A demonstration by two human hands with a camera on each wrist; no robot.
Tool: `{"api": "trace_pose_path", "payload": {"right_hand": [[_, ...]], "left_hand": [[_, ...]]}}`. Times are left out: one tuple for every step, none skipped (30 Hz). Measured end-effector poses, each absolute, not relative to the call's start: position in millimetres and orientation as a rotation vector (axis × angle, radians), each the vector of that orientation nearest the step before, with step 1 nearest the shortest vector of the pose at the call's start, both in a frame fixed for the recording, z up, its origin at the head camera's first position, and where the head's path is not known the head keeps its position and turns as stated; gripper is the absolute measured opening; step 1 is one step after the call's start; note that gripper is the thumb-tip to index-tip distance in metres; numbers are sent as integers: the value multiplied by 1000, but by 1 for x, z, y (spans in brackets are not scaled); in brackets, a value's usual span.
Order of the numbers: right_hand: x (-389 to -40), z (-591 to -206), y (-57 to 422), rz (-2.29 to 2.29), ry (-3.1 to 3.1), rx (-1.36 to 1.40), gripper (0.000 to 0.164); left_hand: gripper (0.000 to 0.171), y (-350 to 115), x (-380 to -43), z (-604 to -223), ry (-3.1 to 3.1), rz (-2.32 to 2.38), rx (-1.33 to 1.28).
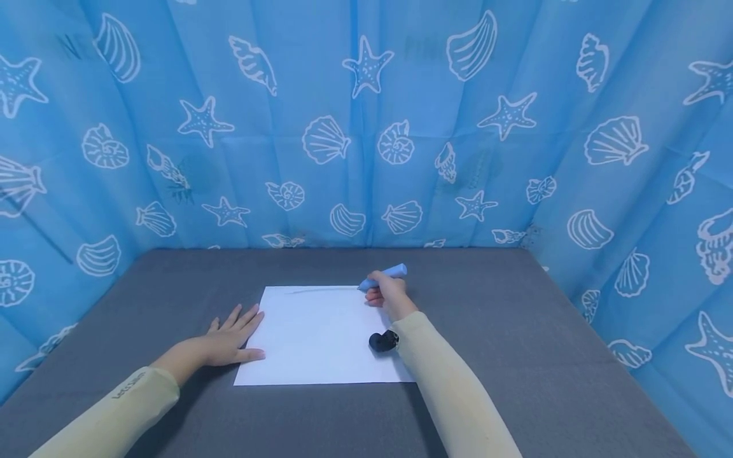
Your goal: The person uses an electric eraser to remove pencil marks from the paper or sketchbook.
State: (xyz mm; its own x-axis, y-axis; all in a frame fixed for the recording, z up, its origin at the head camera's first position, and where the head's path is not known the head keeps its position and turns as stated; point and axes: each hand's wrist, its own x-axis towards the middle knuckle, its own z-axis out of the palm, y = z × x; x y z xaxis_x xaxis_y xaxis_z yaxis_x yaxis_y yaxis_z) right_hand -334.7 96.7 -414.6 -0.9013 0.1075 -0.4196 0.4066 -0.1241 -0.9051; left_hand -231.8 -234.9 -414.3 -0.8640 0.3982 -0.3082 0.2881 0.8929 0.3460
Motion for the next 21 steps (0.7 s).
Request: {"api": "trace_pose_path", "payload": {"right_hand": [[-334,-415,97,-2141,1912,571,26],[-334,-415,97,-2152,1892,566,27],[-334,-415,97,-2163,1867,565,28],[-334,-415,97,-2169,1848,560,28],[-333,-415,96,-2170,1836,557,28],[-333,-415,96,-2166,1833,552,27],[-333,-415,95,-2167,1833,548,26],[-333,-415,94,-2167,1842,547,24],[-333,-415,93,-2168,1850,553,23],[-332,-415,92,-2167,1869,557,22],[-332,-416,91,-2171,1883,566,21],[-332,-416,90,-2173,1897,576,20],[-332,-416,90,-2177,1909,586,19],[-332,-416,90,-2179,1919,604,19],[-332,-416,89,-2184,1922,620,18],[-332,-416,89,-2191,1926,625,18],[-333,-416,89,-2199,1927,626,17],[-332,-416,89,-2203,1928,629,17],[-332,-415,89,-2203,1933,629,16],[-333,-415,89,-2195,1940,622,16],[-333,-415,89,-2186,1946,615,16]], "left_hand": [[99,-235,-230,-413,2684,417,506],[97,-235,-229,-412,2686,426,508],[96,-235,-228,-412,2686,422,505],[95,-235,-227,-412,2685,419,501],[95,-236,-227,-412,2686,418,499],[95,-236,-227,-412,2686,418,503],[95,-237,-227,-413,2687,419,505],[95,-237,-228,-413,2688,422,506],[96,-238,-229,-414,2686,416,507],[96,-238,-230,-415,2688,417,510],[97,-238,-231,-415,2690,417,514],[97,-238,-231,-415,2691,417,519],[98,-238,-232,-415,2692,418,519],[99,-238,-233,-415,2689,418,524],[99,-238,-233,-416,2689,416,528],[100,-238,-233,-416,2690,425,530],[101,-238,-234,-417,2688,428,532],[102,-238,-234,-418,2687,433,531],[103,-238,-235,-419,2686,425,526],[104,-239,-236,-420,2688,414,521],[104,-239,-236,-420,2695,407,517]]}}
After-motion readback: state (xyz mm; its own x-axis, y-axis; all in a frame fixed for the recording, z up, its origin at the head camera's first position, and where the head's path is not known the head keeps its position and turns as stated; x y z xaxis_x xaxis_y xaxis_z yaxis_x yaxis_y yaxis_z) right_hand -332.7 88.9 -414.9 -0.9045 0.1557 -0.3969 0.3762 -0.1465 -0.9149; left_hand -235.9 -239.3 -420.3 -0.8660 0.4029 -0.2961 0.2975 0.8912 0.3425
